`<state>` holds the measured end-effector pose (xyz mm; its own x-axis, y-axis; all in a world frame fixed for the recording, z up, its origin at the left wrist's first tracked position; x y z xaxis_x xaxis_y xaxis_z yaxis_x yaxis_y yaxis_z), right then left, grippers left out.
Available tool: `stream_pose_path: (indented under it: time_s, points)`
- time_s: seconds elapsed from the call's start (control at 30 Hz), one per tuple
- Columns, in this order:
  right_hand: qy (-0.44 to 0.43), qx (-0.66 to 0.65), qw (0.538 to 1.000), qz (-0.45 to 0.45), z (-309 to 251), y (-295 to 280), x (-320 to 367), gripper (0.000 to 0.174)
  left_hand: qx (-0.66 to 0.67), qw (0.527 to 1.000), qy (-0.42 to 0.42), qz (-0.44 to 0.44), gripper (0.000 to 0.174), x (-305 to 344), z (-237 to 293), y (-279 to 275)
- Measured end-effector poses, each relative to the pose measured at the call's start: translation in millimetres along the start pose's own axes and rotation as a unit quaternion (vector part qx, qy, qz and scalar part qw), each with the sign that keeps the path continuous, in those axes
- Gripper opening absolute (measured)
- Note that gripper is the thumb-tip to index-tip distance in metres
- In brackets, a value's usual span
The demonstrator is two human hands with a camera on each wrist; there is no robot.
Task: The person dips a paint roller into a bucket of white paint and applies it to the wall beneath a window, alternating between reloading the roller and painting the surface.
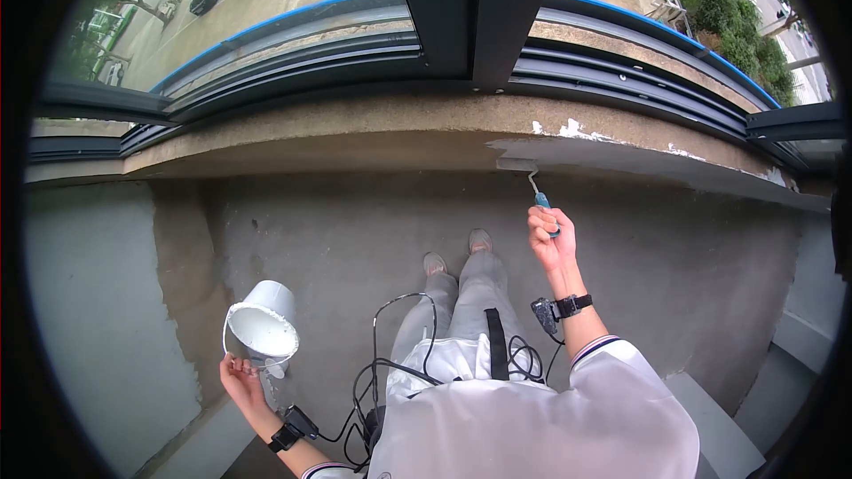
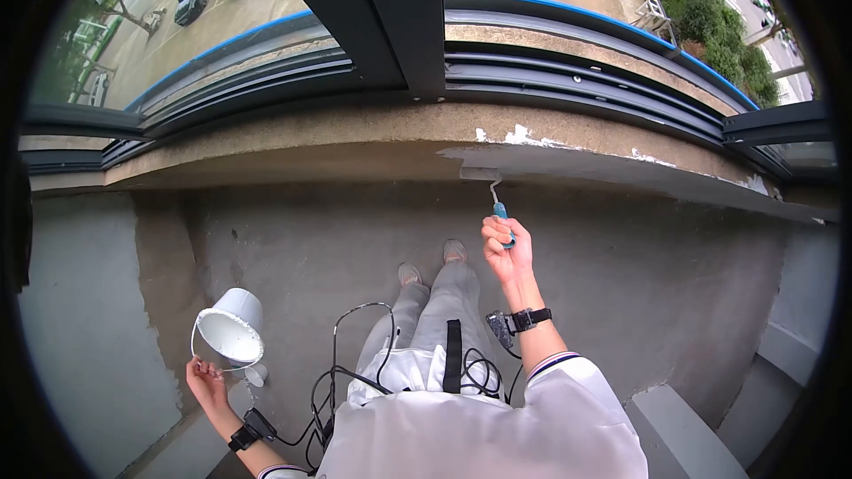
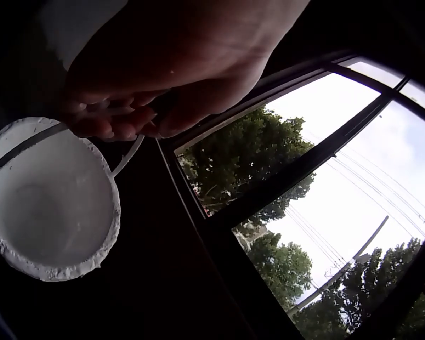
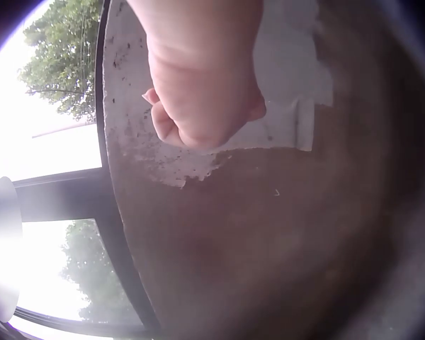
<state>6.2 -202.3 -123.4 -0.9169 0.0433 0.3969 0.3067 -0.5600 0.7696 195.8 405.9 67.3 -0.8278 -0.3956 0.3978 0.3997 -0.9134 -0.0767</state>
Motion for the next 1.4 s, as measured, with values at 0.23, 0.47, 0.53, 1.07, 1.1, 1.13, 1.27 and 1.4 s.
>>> stream_pose_path:
  time_s: [0.23, 0.47, 0.53, 1.07, 1.1, 1.13, 1.27, 1.4]
  points:
    - [-0.024, 0.028, 0.999, 0.020, -6, -28, -25, 0.020, 0.033, 0.998, -0.017, 0.055, 0.016, 19, -5, -52]
    - [-0.015, 0.017, 1.000, -0.020, 25, 28, 38, 0.018, 0.073, 0.996, -0.027, 0.053, 0.020, 19, -7, -29]
    - [-0.022, 0.008, 0.999, -0.041, 37, 45, 61, 0.014, 0.088, 0.995, -0.035, 0.041, 0.020, 12, -10, -23]
    - [-0.053, 0.029, 0.998, 0.024, -19, -20, -16, 0.022, -0.108, 0.993, 0.009, 0.051, 0.012, 68, 19, -9]
    - [-0.056, 0.024, 0.998, 0.027, -30, -33, -27, 0.022, -0.109, 0.992, 0.000, 0.066, 0.012, 69, 21, -22]
    - [-0.060, 0.022, 0.997, 0.030, -41, -46, -37, 0.023, -0.112, 0.992, -0.002, 0.065, 0.012, 71, 22, -33]
    - [-0.059, 0.013, 0.998, 0.035, -59, -66, -49, 0.023, -0.100, 0.991, -0.020, 0.091, 0.012, 75, 23, -48]
    - [-0.043, 0.003, 0.999, 0.012, -46, -41, -20, 0.024, -0.085, 0.992, -0.022, 0.086, 0.013, 63, 9, -48]
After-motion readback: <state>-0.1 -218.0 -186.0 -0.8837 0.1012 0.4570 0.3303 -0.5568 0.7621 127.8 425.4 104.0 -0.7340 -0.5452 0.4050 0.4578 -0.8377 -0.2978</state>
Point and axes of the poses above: each hand's wrist, its own x-axis away from the middle knuckle, its own y-axis out of the palm, z = x × y, the point moved 3 cm from there along -x, towards the middle knuckle, and after that the axes turned 7 degrees about y, right-handed, at the moved point
